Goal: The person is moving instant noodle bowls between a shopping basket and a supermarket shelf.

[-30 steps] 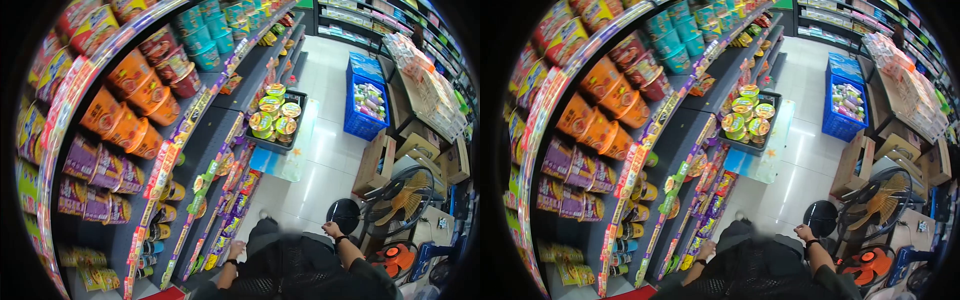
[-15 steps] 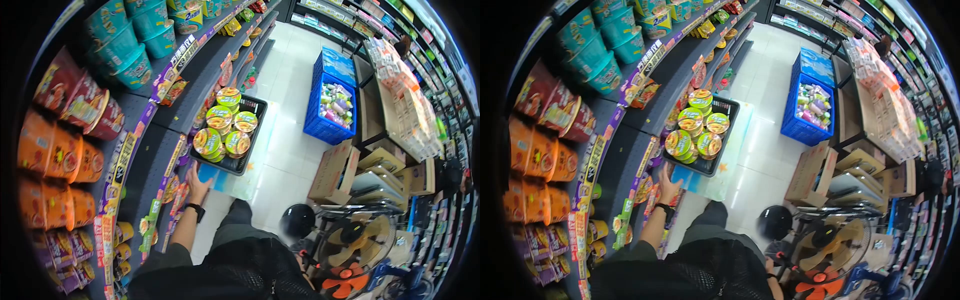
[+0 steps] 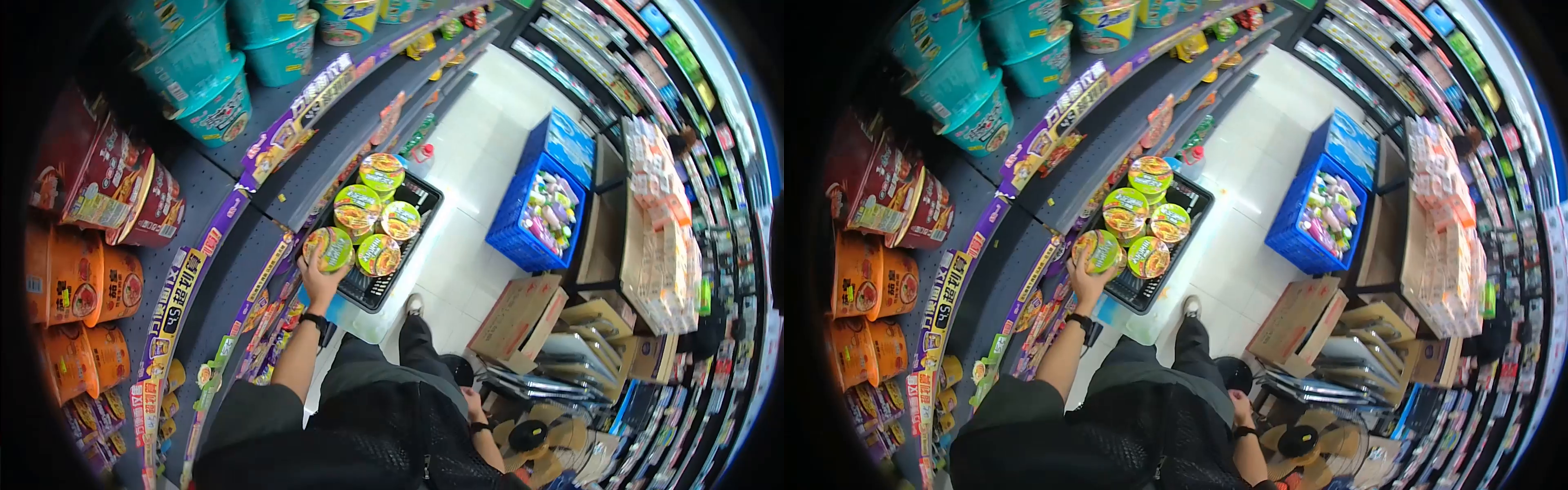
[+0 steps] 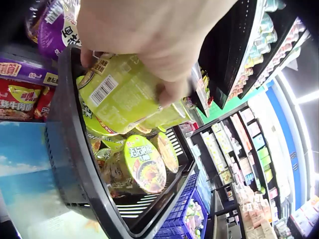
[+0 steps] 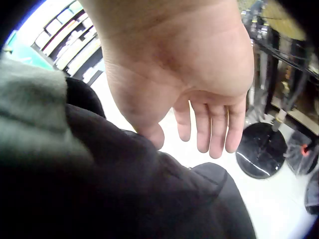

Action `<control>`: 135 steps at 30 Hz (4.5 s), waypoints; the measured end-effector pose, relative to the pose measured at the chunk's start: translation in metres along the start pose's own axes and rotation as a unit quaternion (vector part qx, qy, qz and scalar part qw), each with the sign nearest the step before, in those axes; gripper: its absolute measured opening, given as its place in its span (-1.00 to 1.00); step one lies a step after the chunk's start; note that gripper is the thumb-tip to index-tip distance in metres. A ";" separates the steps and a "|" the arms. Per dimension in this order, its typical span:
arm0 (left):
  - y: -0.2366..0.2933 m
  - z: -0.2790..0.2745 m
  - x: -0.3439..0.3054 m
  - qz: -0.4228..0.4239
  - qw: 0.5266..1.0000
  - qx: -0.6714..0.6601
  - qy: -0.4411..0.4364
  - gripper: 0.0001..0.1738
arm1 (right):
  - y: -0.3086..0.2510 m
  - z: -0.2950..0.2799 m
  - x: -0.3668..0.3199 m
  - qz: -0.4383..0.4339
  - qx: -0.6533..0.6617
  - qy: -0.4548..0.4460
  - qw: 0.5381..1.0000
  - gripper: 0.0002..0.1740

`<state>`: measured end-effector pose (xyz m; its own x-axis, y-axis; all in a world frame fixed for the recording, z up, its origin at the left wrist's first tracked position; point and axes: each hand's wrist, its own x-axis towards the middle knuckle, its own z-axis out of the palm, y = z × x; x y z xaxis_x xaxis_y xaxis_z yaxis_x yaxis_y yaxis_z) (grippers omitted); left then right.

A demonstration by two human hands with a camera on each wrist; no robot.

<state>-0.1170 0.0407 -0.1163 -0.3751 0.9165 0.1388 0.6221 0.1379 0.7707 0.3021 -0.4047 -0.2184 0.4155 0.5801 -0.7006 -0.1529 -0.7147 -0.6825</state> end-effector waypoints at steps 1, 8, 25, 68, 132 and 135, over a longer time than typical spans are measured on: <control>0.001 -0.009 -0.009 0.037 0.999 -0.022 0.007 0.04 | -0.019 -0.002 0.021 -0.021 -0.067 -0.006 0.997 -0.78; -0.016 -0.080 -0.102 0.056 0.996 -0.070 -0.002 0.02 | -0.226 0.066 0.193 -0.236 -0.299 -0.041 0.924 -0.62; 0.159 -0.043 -0.488 -0.320 0.800 -0.278 0.425 -0.02 | -0.380 0.316 0.184 -0.512 -0.352 -0.299 0.724 0.26; 0.066 -0.312 -0.717 -0.195 0.721 -0.407 0.526 0.08 | -0.111 0.309 -0.385 -0.087 -0.241 -0.917 0.306 0.07; -0.275 -0.943 -0.749 -0.035 0.955 0.005 0.293 -0.71 | -0.007 0.804 -0.986 -0.556 -0.231 -0.519 0.607 0.45; -0.304 -0.891 -0.795 -0.117 0.946 -0.066 0.296 -0.71 | 0.000 0.814 -0.991 -0.571 -0.256 -0.511 0.590 0.46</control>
<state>-0.6196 -1.0646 0.0929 -0.8347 0.4914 0.2485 0.3981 0.2267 0.8889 -0.8393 -0.6614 0.3064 -0.8113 0.5434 0.2157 0.1033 0.4964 -0.8619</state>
